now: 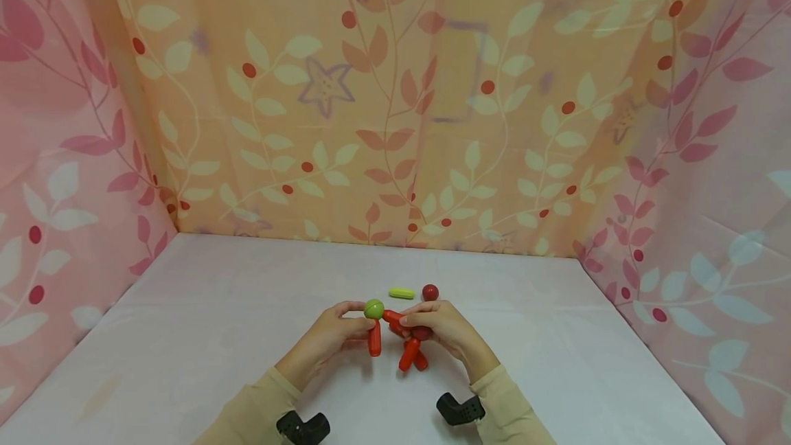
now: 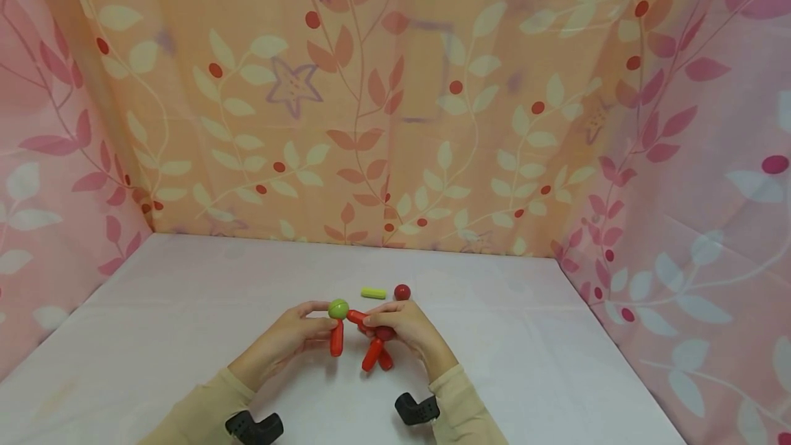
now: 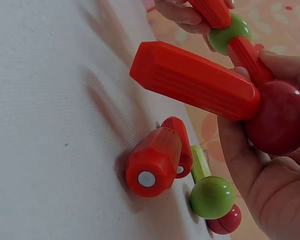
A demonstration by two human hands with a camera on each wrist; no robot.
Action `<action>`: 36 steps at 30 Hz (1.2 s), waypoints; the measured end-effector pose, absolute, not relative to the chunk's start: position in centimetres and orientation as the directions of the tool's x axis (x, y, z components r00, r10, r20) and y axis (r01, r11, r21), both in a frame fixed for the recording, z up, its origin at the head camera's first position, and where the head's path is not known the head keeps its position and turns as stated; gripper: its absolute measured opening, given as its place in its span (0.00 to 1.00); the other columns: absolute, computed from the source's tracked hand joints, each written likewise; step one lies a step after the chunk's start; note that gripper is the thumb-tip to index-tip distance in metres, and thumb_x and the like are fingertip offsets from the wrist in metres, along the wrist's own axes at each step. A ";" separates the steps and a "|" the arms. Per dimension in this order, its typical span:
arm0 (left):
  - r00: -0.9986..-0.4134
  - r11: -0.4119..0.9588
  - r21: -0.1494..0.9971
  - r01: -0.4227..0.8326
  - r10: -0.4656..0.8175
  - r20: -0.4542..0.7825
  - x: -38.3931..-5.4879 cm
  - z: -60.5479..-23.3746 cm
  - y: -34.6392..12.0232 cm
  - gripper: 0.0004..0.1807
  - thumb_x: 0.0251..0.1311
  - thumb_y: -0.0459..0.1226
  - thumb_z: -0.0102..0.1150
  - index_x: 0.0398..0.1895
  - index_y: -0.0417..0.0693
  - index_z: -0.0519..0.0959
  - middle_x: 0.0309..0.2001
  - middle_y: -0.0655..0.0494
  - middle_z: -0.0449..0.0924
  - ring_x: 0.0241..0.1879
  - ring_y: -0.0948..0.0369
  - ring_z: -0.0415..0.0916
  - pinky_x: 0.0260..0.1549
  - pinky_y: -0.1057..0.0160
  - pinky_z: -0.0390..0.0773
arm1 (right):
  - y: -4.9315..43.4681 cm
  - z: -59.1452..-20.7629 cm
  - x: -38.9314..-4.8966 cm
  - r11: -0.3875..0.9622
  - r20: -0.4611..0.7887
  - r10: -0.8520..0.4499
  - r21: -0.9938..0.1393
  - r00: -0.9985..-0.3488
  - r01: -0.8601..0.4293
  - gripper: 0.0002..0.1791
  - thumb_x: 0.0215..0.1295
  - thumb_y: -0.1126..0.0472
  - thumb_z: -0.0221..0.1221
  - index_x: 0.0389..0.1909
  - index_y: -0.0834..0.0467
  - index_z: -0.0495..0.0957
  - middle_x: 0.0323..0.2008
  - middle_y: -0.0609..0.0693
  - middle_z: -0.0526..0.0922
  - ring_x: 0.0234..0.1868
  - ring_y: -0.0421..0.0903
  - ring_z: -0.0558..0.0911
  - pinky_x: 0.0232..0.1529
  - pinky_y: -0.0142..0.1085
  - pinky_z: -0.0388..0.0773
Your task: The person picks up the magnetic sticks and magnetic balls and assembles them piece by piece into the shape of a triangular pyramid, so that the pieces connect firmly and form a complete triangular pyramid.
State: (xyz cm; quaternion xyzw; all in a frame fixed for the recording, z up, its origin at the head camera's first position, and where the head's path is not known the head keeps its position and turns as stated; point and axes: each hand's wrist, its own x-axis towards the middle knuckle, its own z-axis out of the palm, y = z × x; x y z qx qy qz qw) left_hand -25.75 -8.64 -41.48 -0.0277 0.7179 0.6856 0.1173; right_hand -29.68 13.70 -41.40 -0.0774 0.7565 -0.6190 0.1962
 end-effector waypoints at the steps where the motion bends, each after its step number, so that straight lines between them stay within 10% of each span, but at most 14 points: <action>1: -0.970 0.061 0.977 -0.204 0.123 -0.210 -25.7 -41.5 -8.6 0.28 0.62 0.40 0.64 0.63 0.37 0.71 0.45 0.45 0.87 0.40 0.57 0.85 0.43 0.56 0.85 | 13.7 -41.4 -29.7 0.224 -0.201 -0.360 -0.966 -0.911 0.125 0.17 0.63 0.57 0.65 0.47 0.66 0.85 0.34 0.52 0.88 0.33 0.43 0.85 0.45 0.36 0.85; 21: -0.952 0.067 0.969 -0.239 0.179 -0.248 -26.3 -41.8 -8.3 0.24 0.62 0.42 0.63 0.56 0.35 0.73 0.45 0.42 0.85 0.38 0.57 0.83 0.39 0.56 0.84 | 13.5 -41.6 -29.4 0.192 -0.217 -0.422 -0.970 -0.880 0.147 0.14 0.62 0.59 0.66 0.43 0.64 0.86 0.24 0.46 0.86 0.30 0.41 0.85 0.38 0.33 0.83; 36: -0.963 0.062 0.968 -0.244 0.099 -0.250 -26.5 -42.1 -8.4 0.23 0.60 0.38 0.65 0.55 0.34 0.74 0.45 0.40 0.84 0.39 0.53 0.84 0.38 0.56 0.83 | 13.5 -41.6 -29.6 0.137 -0.214 -0.480 -0.976 -0.851 0.168 0.23 0.64 0.61 0.64 0.57 0.68 0.78 0.38 0.50 0.88 0.38 0.43 0.86 0.45 0.33 0.83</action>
